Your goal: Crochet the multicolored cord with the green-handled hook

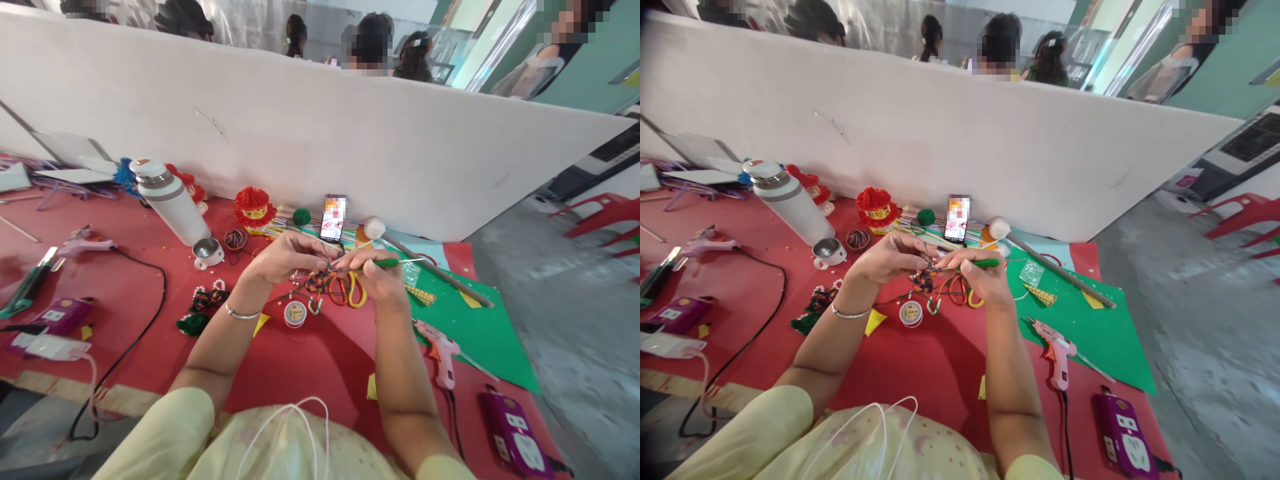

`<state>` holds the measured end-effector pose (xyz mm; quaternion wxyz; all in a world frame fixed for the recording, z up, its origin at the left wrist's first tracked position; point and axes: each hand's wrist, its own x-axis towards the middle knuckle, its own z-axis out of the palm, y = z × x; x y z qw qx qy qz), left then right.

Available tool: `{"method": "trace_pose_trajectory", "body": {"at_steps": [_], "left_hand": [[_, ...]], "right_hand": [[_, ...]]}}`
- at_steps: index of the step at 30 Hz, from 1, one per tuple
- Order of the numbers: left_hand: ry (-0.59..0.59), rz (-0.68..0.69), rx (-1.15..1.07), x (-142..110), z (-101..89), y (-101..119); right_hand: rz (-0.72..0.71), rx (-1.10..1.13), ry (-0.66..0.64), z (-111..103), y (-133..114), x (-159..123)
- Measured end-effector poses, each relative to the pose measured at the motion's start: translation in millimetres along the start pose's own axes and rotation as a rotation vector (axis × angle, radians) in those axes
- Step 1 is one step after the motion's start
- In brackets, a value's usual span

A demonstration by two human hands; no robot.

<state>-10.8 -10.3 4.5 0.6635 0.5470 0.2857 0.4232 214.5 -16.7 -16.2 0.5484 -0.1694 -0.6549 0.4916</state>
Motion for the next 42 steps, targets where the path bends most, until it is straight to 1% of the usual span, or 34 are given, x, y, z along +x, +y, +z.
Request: {"method": "trace_pose_trajectory", "body": {"at_steps": [1, 2, 4, 6, 7, 10, 12, 15, 17, 18, 19, 21, 22, 24, 27, 30, 35, 39, 42], "left_hand": [[0.019, 0.002, -0.045, 1.1, 3.7, -2.5], [0.060, 0.027, -0.080, 2.5, 7.7, -5.5], [0.183, 0.137, -0.086, 5.4, 15.6, -11.9], [0.297, 0.255, -0.052, 7.3, 21.1, -16.3], [0.324, 0.282, -0.045, 7.8, 22.5, -17.2], [0.310, 0.234, -0.072, 8.2, 22.1, -16.5], [0.329, 0.230, -0.084, 9.0, 21.1, -16.1], [0.484, 0.329, -0.025, 11.7, 25.1, -20.2], [0.563, 0.365, 0.007, 13.7, 31.8, -25.1], [0.580, 0.364, -0.017, 14.5, 35.6, -27.4], [0.581, 0.348, -0.072, 15.3, 39.0, -29.1], [0.534, 0.269, -0.235, 16.3, 42.8, -30.0], [0.497, 0.215, -0.308, 16.4, 42.6, -28.9], [0.430, 0.110, -0.389, 15.8, 38.5, -24.2], [0.393, 0.051, -0.377, 12.5, 28.2, -14.2], [0.363, 0.037, -0.337, 8.5, 21.8, -6.9], [0.319, 0.003, -0.370, 7.4, 21.6, -3.6], [0.258, -0.059, -0.386, 8.2, 20.8, -2.4], [0.275, -0.042, -0.370, 7.3, 18.3, -1.7]], "right_hand": [[-0.019, 0.036, 0.045, 3.7, 6.8, 0.7], [-0.069, 0.021, 0.118, 7.9, 12.7, 1.7], [-0.158, -0.123, 0.210, 15.3, 20.4, 3.9], [-0.222, -0.289, 0.222, 19.3, 21.6, 6.0], [-0.243, -0.350, 0.211, 19.8, 20.5, 6.7], [-0.279, -0.438, 0.203, 18.4, 15.1, 7.3], [-0.284, -0.477, 0.246, 18.7, 13.3, 6.1], [-0.299, -0.598, 0.326, 24.2, 16.6, 2.4], [-0.356, -0.690, 0.370, 29.5, 21.8, -0.1], [-0.400, -0.721, 0.392, 31.7, 24.7, -1.1], [-0.443, -0.739, 0.413, 33.1, 27.4, -1.8], [-0.505, -0.742, 0.434, 33.0, 31.5, -1.8], [-0.509, -0.720, 0.425, 31.3, 32.4, -1.1], [-0.472, -0.627, 0.368, 25.2, 32.1, 1.3], [-0.405, -0.477, 0.250, 13.6, 27.8, 5.7], [-0.413, -0.474, 0.191, 5.0, 23.9, 7.7], [-0.430, -0.545, 0.192, -0.1, 26.3, 6.3], [-0.439, -0.524, 0.181, -3.2, 29.2, 6.9], [-0.453, -0.556, 0.157, -5.7, 25.7, 8.1]]}}
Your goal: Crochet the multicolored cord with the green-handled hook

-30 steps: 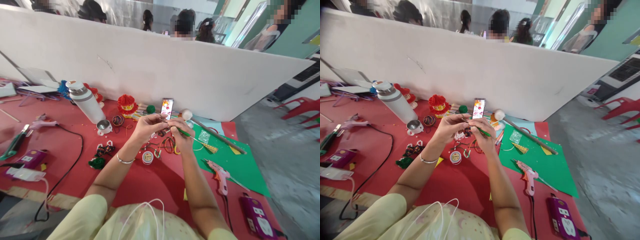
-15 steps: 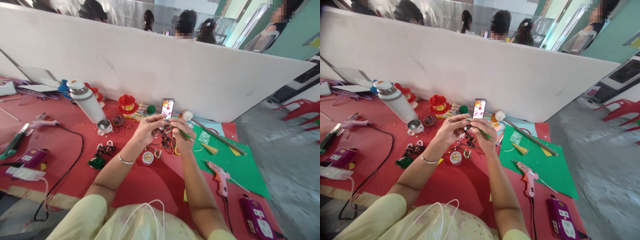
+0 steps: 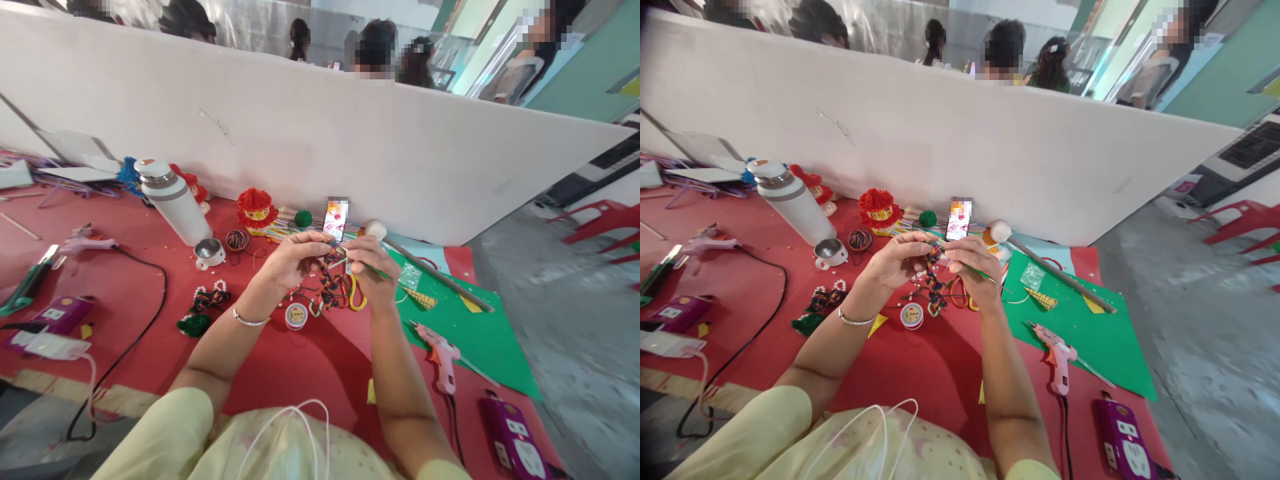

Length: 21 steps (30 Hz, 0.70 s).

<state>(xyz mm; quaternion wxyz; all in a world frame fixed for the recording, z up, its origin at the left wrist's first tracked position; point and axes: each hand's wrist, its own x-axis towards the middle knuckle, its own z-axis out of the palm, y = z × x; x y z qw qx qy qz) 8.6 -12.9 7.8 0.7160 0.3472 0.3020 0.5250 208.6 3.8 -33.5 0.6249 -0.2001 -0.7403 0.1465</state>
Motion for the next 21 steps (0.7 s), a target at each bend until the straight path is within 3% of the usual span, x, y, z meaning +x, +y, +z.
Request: {"method": "trace_pose_trajectory", "body": {"at_steps": [6, 14, 21], "left_hand": [[0.027, 0.039, 0.039, -1.2, -3.0, 3.9], [-0.092, -0.003, 0.098, -0.8, -8.7, 9.6], [-0.199, -0.037, 0.140, -1.3, -9.4, 12.1]], "right_hand": [[-0.009, -0.057, -0.093, -12.0, -10.8, 9.2], [0.029, 0.003, -0.206, -24.0, -24.5, 18.3], [0.125, 0.172, -0.139, -21.2, -29.4, 17.3]]}}
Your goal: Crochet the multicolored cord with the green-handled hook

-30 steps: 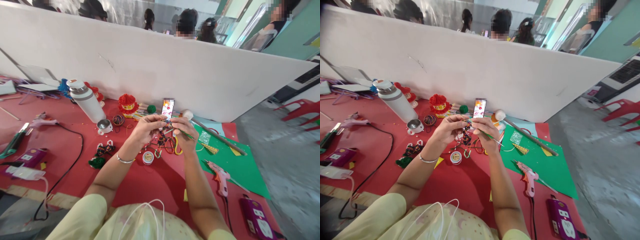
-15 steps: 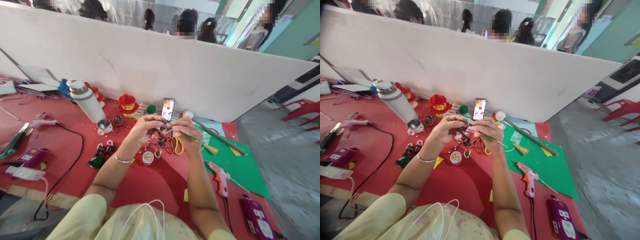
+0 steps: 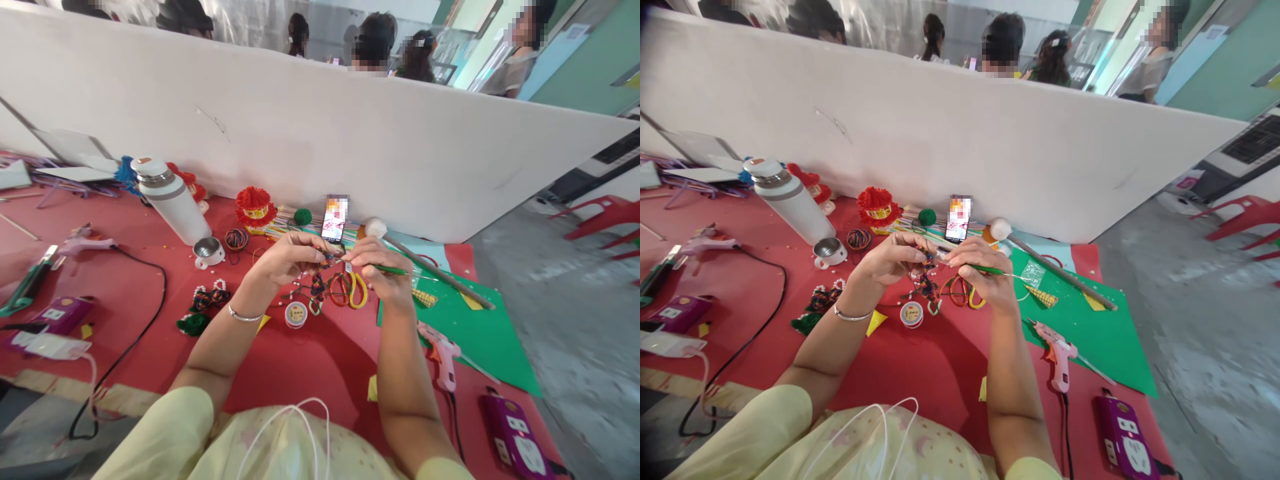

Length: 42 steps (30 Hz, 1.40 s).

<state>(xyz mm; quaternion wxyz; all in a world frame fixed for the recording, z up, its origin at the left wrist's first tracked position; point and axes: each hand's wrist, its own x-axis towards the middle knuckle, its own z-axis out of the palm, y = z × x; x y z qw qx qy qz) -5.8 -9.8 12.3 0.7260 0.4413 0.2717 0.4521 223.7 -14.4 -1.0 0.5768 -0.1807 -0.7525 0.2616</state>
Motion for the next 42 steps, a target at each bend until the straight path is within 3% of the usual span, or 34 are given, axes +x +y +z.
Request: {"method": "trace_pose_trajectory", "body": {"at_steps": [6, 9, 13, 15, 19, 25, 35, 42], "left_hand": [[0.021, 0.070, -0.032, 2.4, 3.5, -10.1], [0.166, 0.227, -0.003, 4.2, 11.0, -20.4], [0.459, 0.484, 0.226, 7.2, 21.5, -32.7], [0.534, 0.507, 0.237, 8.3, 24.9, -35.7], [0.377, 0.269, -0.044, 8.0, 24.4, -31.1], [0.209, 0.095, -0.102, 4.0, 11.9, -13.0], [0.130, -0.007, -0.055, 3.0, 1.3, -6.4], [0.098, -0.017, 0.024, 0.6, -3.0, -2.8]], "right_hand": [[0.009, 0.099, 0.093, 16.5, 15.5, -3.7], [-0.041, -0.004, 0.157, 25.5, 21.0, -4.6], [-0.129, -0.311, 0.200, 35.7, 20.8, -8.5], [-0.201, -0.451, 0.255, 41.3, 21.2, -12.5], [-0.263, -0.454, 0.324, 45.3, 25.5, -16.4], [-0.114, -0.188, 0.146, 19.9, 25.2, -5.9], [-0.167, -0.197, 0.025, 4.0, 21.2, -1.1], [-0.094, -0.233, -0.060, -7.4, 12.6, -1.0]]}}
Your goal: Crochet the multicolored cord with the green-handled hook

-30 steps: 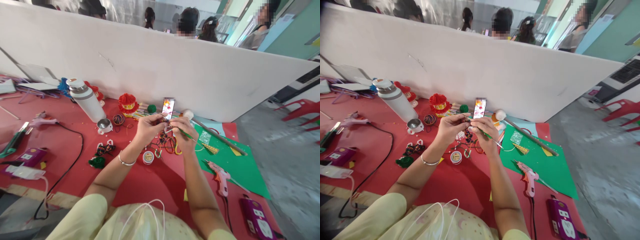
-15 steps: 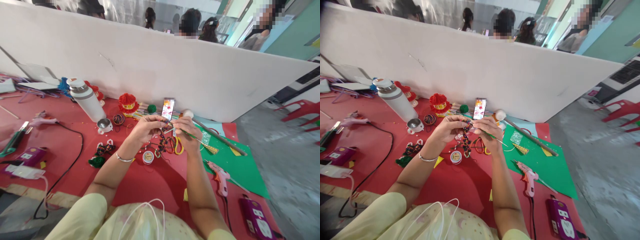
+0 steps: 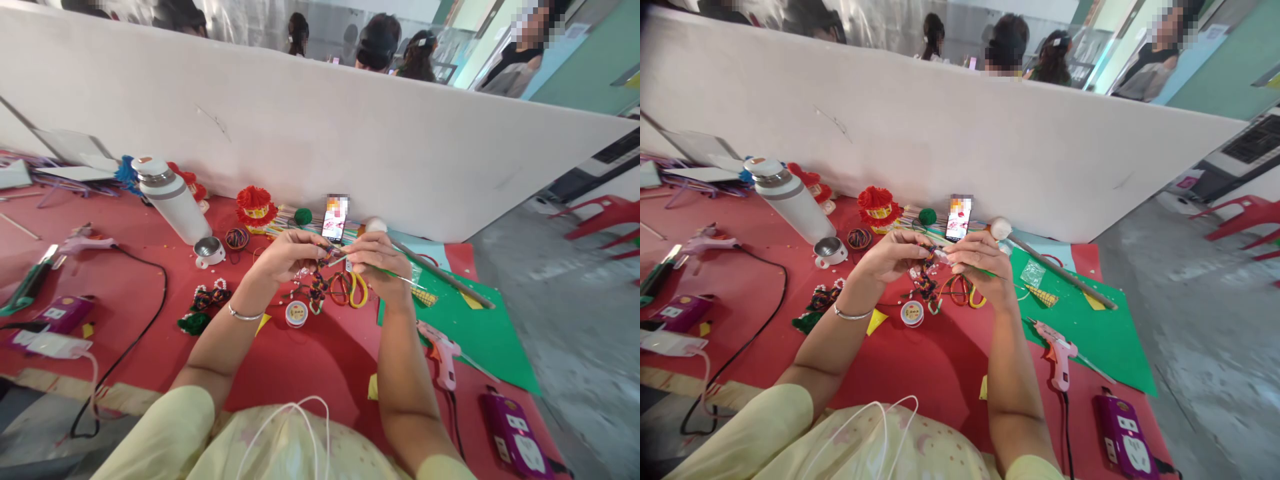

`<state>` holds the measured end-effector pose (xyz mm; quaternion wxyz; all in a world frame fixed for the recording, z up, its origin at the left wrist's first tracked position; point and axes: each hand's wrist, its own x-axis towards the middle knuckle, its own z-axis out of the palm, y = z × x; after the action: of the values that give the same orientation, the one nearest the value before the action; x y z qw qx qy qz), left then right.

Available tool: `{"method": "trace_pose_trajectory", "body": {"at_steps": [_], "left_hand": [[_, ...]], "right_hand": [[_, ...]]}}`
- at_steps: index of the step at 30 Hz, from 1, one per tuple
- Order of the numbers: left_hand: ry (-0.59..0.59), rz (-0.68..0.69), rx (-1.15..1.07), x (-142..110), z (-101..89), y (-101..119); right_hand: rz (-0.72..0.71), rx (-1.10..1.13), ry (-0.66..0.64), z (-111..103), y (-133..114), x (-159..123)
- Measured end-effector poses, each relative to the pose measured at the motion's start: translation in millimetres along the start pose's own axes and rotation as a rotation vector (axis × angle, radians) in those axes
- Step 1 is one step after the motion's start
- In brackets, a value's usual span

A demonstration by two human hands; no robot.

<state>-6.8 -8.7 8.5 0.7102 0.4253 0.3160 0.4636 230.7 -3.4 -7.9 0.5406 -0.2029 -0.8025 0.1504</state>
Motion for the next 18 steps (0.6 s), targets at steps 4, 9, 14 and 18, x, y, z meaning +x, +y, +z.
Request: {"method": "trace_pose_trajectory", "body": {"at_steps": [4, 9, 14, 18], "left_hand": [[-0.002, 0.007, 0.049, -0.3, -4.0, 2.7], [-0.083, 0.007, 0.118, -0.4, -9.1, 6.3], [-0.111, 0.007, 0.196, -2.1, -12.7, 8.5], [-0.122, 0.052, 0.208, -2.9, -10.4, 8.1]], "right_hand": [[-0.007, -0.012, -0.048, -5.8, -5.4, 0.9], [0.015, -0.022, -0.116, -7.2, -12.6, 2.9], [-0.011, 0.033, -0.127, -8.4, -13.3, 3.3], [0.024, 0.103, -0.101, -6.9, -11.1, 1.7]]}}
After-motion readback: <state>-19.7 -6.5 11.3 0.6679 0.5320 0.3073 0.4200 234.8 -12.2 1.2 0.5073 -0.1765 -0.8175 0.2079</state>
